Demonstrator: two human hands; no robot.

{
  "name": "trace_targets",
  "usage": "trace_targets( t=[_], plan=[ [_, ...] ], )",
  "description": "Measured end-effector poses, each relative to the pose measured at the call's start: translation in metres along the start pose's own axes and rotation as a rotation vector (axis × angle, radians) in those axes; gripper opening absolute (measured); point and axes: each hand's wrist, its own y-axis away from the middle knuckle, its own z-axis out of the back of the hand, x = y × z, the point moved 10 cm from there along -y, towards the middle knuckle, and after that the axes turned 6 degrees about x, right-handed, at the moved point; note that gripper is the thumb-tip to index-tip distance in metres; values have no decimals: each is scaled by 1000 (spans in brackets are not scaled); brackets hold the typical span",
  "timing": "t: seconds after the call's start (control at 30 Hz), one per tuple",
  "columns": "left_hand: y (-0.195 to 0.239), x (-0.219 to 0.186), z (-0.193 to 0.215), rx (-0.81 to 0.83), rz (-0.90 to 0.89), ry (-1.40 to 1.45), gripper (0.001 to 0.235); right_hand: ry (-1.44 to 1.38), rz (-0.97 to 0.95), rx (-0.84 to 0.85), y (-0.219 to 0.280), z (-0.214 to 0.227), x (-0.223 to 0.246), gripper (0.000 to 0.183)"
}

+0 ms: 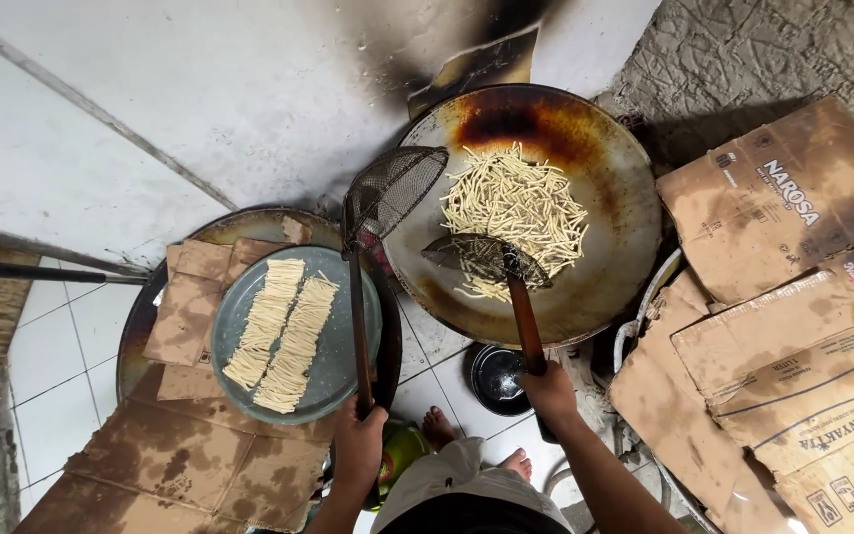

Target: The person uses two mesh skimmers to stir and lift thin noodles frying in a large wok filled with hot oil. The noodles are agitated and occasionally lifted to drain oil, then returned to the wok. A tray of uncooked noodles sits nearby on a barrel.

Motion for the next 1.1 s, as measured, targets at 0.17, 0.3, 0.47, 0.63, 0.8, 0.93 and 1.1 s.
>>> trace_targets(
  t=[0.17,0.3,0.47,0.63,0.8,0.93,1.1],
  plan=[
    [-6,5,-6,37,33,-39,11,-148,-36,-55,16,21,9,52],
    [-1,5,-10,51,62,-68,19,-39,7,-85,-27,28,25,60],
    [-6,5,-13,118,57,-71,10,136,-30,-49,-27,32,18,46],
    [-9,8,-11,144,89,-145,19,122,-64,-77,11,31,-20,60],
    [-8,-8,-18,180,27,-154,39,-48,-17,-178,90,61,-31,50],
    [-7,-28,-18,213,-86,-224,45,-215,-39,-273,139,75,-56,72],
    [-30,-36,-29,142,-135,-467,39,-82,-3,-269,96,74,-79,52]
  ],
)
